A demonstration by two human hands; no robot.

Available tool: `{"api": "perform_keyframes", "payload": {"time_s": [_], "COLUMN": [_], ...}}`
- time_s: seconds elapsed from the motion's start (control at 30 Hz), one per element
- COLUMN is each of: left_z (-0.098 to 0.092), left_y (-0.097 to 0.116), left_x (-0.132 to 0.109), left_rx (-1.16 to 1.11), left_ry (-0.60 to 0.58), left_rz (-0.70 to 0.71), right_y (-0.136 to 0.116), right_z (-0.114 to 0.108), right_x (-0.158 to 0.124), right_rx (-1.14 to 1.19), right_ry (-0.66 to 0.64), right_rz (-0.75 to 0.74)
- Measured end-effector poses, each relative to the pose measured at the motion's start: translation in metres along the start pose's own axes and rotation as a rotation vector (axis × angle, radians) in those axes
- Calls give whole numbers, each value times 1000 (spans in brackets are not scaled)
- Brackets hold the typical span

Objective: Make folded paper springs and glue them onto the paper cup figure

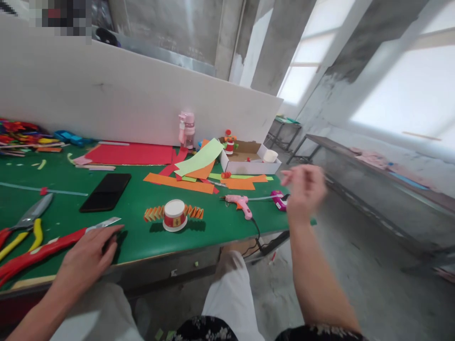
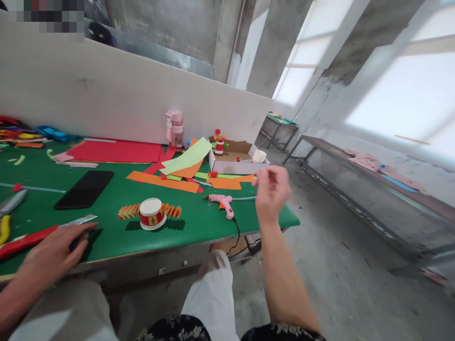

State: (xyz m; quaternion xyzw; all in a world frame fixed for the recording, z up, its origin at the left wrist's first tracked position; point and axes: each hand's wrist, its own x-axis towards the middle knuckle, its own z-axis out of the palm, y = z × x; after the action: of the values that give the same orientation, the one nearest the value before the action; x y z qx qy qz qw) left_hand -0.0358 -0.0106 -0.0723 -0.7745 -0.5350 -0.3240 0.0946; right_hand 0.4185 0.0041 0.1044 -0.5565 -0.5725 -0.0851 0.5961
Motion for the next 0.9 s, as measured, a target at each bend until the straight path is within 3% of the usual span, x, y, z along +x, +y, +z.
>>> {"api": "perform_keyframes", "payload": {"time_s": [0.07, 0.13, 0.17, 0.27, 0.43, 0.53, 0.67, 0.77, 0.9], "left_z": [2, 2, 2, 0, 3, 8, 12, 12, 12], "left_y": [-1, 2, 4, 7, 0, -6, -9, -10, -10], "left_x": [1, 2, 3, 3, -1, -5, -10, -12, -14], "left_rx": [-22, -42, -48, -41, -6, -36, -113, -163, -230], "left_ry": [18, 38, 42, 16, 7, -7, -8, -3, -17], "left_rz": [4, -16, -28, -23, 9, -24, -120, -160, -220], "right_y": [18, 39, 49, 71, 83, 87, 97, 107, 126], "right_z": [16, 35, 45, 76, 125, 148, 163, 163, 146], "right_x": [16, 28, 31, 30, 17, 11, 2, 9, 44], "right_rx": [-280, -602, -641, -681, -726, -752, -716, -603, -336], "right_ry": [-207, -591, -685, -894, -1187, -1259, -1232, -1155, -976], "right_rz": [12, 56, 55, 14, -83, -85, -19, 68, 218]}}
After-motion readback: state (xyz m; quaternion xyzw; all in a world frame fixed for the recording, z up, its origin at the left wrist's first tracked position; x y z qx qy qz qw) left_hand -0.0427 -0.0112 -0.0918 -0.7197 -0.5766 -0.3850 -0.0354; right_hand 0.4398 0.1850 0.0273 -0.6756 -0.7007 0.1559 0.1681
